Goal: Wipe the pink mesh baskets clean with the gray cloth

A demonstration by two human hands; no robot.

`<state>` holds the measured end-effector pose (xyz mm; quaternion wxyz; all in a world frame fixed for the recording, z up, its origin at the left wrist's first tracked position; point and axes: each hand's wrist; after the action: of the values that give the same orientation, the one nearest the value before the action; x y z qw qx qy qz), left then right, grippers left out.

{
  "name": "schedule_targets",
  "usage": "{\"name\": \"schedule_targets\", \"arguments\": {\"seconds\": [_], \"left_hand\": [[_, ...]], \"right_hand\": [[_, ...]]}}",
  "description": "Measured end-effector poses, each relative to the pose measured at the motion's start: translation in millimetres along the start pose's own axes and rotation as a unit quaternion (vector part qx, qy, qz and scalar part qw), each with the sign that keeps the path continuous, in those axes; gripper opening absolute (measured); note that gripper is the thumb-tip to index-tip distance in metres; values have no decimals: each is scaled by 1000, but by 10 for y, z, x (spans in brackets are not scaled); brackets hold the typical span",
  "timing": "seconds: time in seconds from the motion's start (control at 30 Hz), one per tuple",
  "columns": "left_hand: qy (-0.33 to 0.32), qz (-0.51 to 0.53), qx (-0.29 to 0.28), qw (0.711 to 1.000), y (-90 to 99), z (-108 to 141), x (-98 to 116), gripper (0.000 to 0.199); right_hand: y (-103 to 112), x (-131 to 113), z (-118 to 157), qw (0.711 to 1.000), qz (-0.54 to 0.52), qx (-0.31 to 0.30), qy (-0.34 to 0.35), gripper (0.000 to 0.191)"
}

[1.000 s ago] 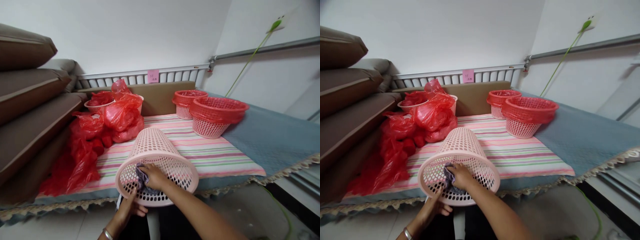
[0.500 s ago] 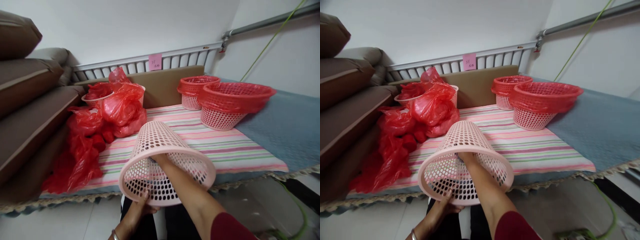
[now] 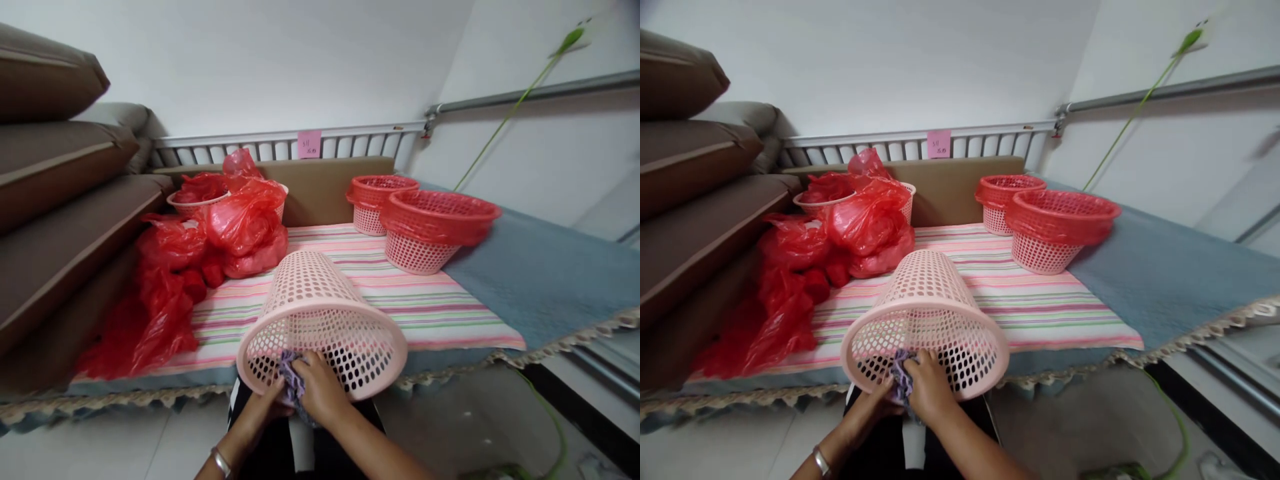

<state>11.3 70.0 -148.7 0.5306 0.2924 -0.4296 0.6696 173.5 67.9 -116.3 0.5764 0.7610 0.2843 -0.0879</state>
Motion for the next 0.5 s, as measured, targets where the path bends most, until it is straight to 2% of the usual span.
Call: {"name": "schedule_targets", "arguments": {"seconds": [0.13,0.23,0.37,0.5], "left_hand": [[-9,-30,71,997,224,-2,193,89],[-32,-74,79,994,337,-16,249,88],[-46,-83,69,993,309,-33,196,79],[-35,-77,81,993,256,-35,156,79]], "right_hand": [[-13,6,-55,1000,17,-15,12,29],[-58,25,-215,999,34,-19,18,31],[-107,68,-687,1000,10,6,-3,35],[-181,181,-1211,997,-59,37,-12,44]]}}
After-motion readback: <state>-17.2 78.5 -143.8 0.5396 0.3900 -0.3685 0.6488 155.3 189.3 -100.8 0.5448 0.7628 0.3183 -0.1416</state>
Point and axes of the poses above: each hand's wrist, its own z-axis away from the middle knuckle, its own y-axis out of the back of the hand, x = y × z, and after that the axes turned 10 degrees about x, right-handed
